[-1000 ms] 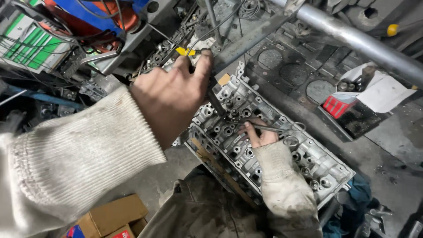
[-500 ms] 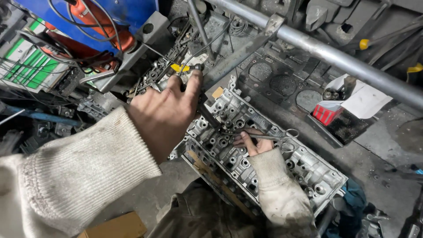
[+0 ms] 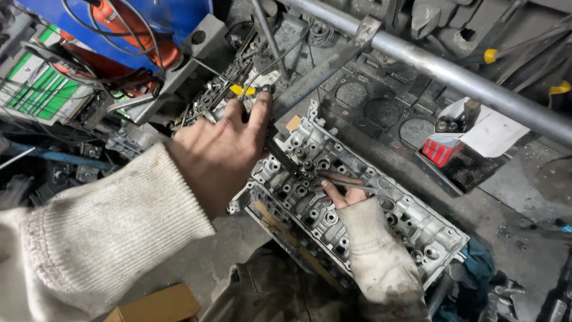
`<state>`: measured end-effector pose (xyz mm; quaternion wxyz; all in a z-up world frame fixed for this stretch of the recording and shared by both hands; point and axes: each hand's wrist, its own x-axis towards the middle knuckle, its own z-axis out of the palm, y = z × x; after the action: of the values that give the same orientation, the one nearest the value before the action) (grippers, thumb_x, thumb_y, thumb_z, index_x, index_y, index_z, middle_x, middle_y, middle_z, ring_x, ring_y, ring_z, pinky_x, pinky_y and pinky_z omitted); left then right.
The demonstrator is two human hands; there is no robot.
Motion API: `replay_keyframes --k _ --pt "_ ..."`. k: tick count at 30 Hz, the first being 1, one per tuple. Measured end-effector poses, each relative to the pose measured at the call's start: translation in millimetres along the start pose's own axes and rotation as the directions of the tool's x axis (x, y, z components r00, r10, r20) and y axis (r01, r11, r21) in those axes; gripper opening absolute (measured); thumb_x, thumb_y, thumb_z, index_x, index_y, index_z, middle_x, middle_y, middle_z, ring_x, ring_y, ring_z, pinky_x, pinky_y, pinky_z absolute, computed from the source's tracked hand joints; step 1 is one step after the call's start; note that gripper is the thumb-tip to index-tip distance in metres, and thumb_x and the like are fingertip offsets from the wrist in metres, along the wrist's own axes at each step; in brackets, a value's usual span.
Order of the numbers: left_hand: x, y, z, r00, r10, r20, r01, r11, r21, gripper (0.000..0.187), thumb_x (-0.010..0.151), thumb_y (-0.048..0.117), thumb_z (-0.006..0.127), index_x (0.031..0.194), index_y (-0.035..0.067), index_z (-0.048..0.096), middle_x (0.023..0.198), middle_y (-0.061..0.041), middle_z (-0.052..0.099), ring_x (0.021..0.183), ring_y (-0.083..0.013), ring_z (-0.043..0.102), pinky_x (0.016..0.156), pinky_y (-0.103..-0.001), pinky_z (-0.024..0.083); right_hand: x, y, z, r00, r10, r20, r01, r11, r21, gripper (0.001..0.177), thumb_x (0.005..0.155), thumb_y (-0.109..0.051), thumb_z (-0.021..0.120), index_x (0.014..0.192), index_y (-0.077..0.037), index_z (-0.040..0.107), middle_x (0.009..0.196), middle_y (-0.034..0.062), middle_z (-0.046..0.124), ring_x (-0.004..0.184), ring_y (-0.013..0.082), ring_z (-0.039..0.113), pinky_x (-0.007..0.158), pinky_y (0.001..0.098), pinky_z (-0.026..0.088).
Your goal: The person uses a pneumatic impact wrench and a pair of pliers to work on an engine cylinder head placed on a workbench. They repeatedly use the impact wrench to remove bolts and the pliers to extract small components from the head's ports.
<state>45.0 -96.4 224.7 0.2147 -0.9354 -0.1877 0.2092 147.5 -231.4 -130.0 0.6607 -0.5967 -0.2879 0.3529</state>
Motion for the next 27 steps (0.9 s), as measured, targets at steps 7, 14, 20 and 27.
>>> replay_keyframes --k 7,14,20,27 --pt "-2 -5 33 0.941 0.04 -0.337 -0.022 0.998 0.057 0.047 0.111 0.01 0.039 0.159 0.008 0.034 0.128 -0.028 0.062 0.053 -0.0183 0.065 0.039 -0.032 0.053 -5 -2 -3 0.985 0.157 -0.065 -0.134 0.952 0.275 0.026 0.093 -0.006 0.064 0.118 0.001 0.068 0.096 0.0161 0.077 0.081 0.0206 0.078 0.065 0.0349 0.063" --pt "-1 1 27 0.991 0.033 -0.128 -0.026 0.998 0.056 0.063 0.1 0.007 0.043 0.161 0.007 0.031 0.137 -0.036 0.053 0.048 -0.018 0.065 0.035 -0.032 0.055 -13 -55 9 0.993 -0.052 -0.102 0.014 0.939 -0.343 0.019 0.092 -0.01 0.069 0.107 -0.003 0.077 0.099 0.011 0.081 0.086 0.0196 0.078 0.079 0.0334 0.062" --pt "0 -6 23 0.977 0.022 -0.213 -0.015 0.999 0.035 0.055 0.103 0.019 0.043 0.156 0.007 0.037 0.128 -0.029 0.059 0.053 -0.0217 0.066 0.041 -0.036 0.055 -12 -49 7 0.991 -0.046 -0.126 -0.005 0.928 -0.372 0.02 0.091 -0.012 0.072 0.108 -0.003 0.076 0.099 0.0132 0.08 0.087 0.0211 0.077 0.079 0.0338 0.06" --pt "4 -14 42 0.954 0.082 -0.288 -0.041 0.989 0.145 0.056 0.101 0.016 0.037 0.156 0.005 0.038 0.127 -0.035 0.059 0.047 -0.0175 0.065 0.035 -0.029 0.055 -6 -32 -4 0.979 0.04 -0.201 0.031 0.941 0.337 0.016 0.099 -0.005 0.066 0.108 0.007 0.07 0.079 0.0122 0.073 0.065 0.0166 0.069 0.058 0.0309 0.055"
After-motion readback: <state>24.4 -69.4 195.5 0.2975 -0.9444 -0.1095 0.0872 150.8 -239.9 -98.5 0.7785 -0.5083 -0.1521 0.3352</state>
